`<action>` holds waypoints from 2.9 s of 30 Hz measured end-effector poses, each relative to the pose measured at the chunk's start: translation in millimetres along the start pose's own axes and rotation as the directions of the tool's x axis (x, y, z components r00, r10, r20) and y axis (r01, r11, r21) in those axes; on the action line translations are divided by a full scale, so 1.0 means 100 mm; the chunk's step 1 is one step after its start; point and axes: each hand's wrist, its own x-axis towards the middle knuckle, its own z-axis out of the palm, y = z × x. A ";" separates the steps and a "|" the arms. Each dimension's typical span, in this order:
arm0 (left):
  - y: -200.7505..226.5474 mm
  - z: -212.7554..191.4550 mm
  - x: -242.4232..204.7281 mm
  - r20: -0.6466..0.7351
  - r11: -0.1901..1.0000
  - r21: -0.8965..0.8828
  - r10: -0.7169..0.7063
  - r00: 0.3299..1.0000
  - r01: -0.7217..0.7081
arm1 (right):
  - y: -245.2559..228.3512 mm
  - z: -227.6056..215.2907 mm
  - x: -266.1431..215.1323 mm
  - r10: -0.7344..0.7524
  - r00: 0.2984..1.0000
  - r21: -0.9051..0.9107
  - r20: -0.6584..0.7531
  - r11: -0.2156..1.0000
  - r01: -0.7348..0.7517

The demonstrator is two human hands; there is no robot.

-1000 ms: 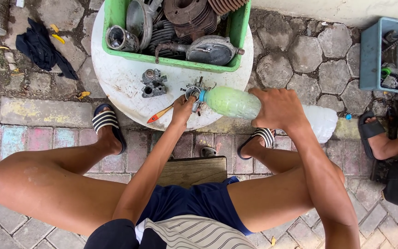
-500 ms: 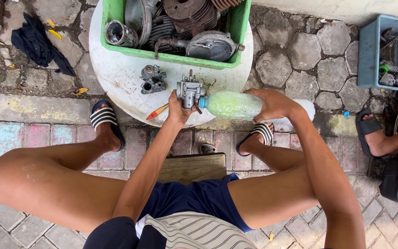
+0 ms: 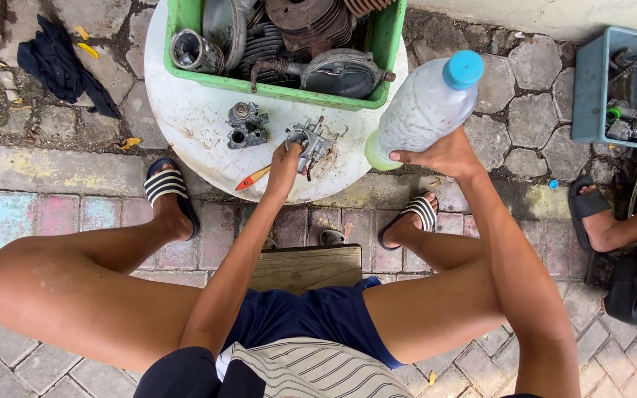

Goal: Cleaning a motorcycle carburetor using a small pick tool and pouring cleaning fluid from a bottle.

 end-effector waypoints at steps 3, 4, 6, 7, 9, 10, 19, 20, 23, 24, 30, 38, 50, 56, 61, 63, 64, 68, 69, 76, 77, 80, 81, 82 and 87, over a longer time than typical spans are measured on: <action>0.30 0.06 -0.20 0.017 0.946 0.309 0.094 0.995 -0.094 | -0.07 0.14 0.04 -0.067 0.993 -0.008 -0.098 0.998 0.067; 0.47 0.10 -0.30 0.047 0.880 0.453 0.136 0.990 -0.143 | -0.10 0.20 0.05 -0.067 0.990 -0.013 -0.123 0.998 0.066; 0.48 0.18 -0.41 0.075 0.836 0.519 0.163 0.984 -0.178 | -0.12 0.34 0.08 -0.046 0.991 0.000 -0.126 0.999 0.047; 0.49 0.23 -0.45 0.109 0.787 0.578 0.189 0.976 -0.217 | -0.14 0.40 0.09 -0.025 0.991 0.009 -0.132 1.000 0.027; 0.38 0.23 -0.38 0.111 0.769 0.597 0.204 0.973 -0.229 | -0.20 0.51 0.10 -0.071 0.985 0.015 -0.159 0.997 0.075; 0.32 0.23 -0.35 0.110 0.750 0.616 0.219 0.969 -0.239 | -0.23 0.57 0.11 -0.118 0.976 0.020 -0.184 0.992 0.123; 0.69 0.34 -0.64 0.108 0.716 0.670 0.167 0.980 -0.196 | -0.36 0.86 -0.03 0.049 0.969 -0.164 -0.244 0.982 -0.091; 0.63 0.34 -0.68 0.106 0.715 0.671 0.168 0.980 -0.196 | -0.30 0.87 -0.08 0.048 0.969 -0.164 -0.242 0.982 -0.090; 0.46 0.35 -0.75 0.080 0.722 0.657 0.221 0.972 -0.218 | -0.10 0.91 -0.24 0.337 0.917 -0.172 -0.212 0.911 -0.374; 0.41 0.37 -0.76 0.079 0.721 0.643 0.274 0.958 -0.259 | -0.04 0.95 -0.32 0.405 0.895 -0.189 -0.190 0.879 -0.438; -0.10 0.38 -0.67 0.068 0.535 0.724 0.572 0.817 -0.435 | -0.23 1.31 -0.59 0.198 0.980 -0.345 0.032 0.922 -0.175; -0.39 0.30 -0.69 0.067 0.429 0.780 0.666 0.743 -0.455 | -0.53 1.82 -0.11 -0.408 0.871 -0.533 0.274 0.690 0.491; -0.26 -0.32 -0.99 -0.282 0.606 0.741 0.673 0.684 -0.290 | -0.16 2.35 0.71 -0.326 0.819 -0.716 0.473 0.400 0.572; -0.56 -0.73 -0.78 -0.403 0.639 0.769 0.510 0.760 -0.020 | -0.12 2.72 0.69 -0.308 0.803 -0.785 0.511 0.214 0.581; -0.41 -0.66 -0.84 -0.403 0.567 0.819 0.460 0.791 0.088 | -0.15 2.89 0.70 -0.297 0.801 -0.795 0.520 0.175 0.581; -0.47 -0.74 -0.81 -0.387 0.534 0.843 0.514 0.765 0.067 | -0.15 2.91 0.71 -0.309 0.791 -0.797 0.528 0.142 0.587; -0.50 -0.77 -0.80 -0.370 0.501 0.864 0.566 0.737 0.049 | -0.14 2.92 0.71 -0.319 0.781 -0.797 0.538 0.109 0.594; -0.40 -0.89 -0.84 -0.299 0.418 0.905 0.757 0.581 -0.078 | -0.55 2.78 0.60 -0.372 0.762 -0.804 0.530 0.066 0.592; -0.37 -0.90 -0.86 -0.319 0.441 0.887 0.800 0.508 -0.137 | -0.50 2.82 0.62 -0.382 0.761 -0.804 0.524 0.073 0.590; 0.62 -0.42 -1.29 -0.371 0.573 0.618 0.816 0.443 -0.538 | -0.79 2.45 0.46 -0.654 0.751 -0.557 0.093 0.591 0.583; 0.49 -0.40 -1.23 -0.366 0.574 0.614 0.815 0.448 -0.542 | -0.76 2.35 0.40 -0.650 0.755 -0.562 0.089 0.593 0.577; 0.25 -0.27 -1.10 -0.184 0.683 0.437 0.705 0.685 -0.585 | -0.68 2.00 0.27 -0.542 0.829 -0.320 -0.135 0.816 0.481; 0.24 -0.19 -1.14 -0.095 0.718 0.455 0.627 0.773 -0.527 | -0.66 1.86 0.20 -0.560 0.815 -0.165 -0.149 0.827 0.538; 0.24 -0.11 -1.19 -0.007 0.744 0.478 0.534 0.845 -0.466 | -0.63 1.72 0.14 -0.575 0.801 -0.006 -0.167 0.813 0.583; 0.28 0.27 -1.04 0.061 0.661 0.608 0.514 0.855 -0.440 | -0.52 1.48 -0.26 -0.516 0.813 -0.072 -0.268 0.853 0.518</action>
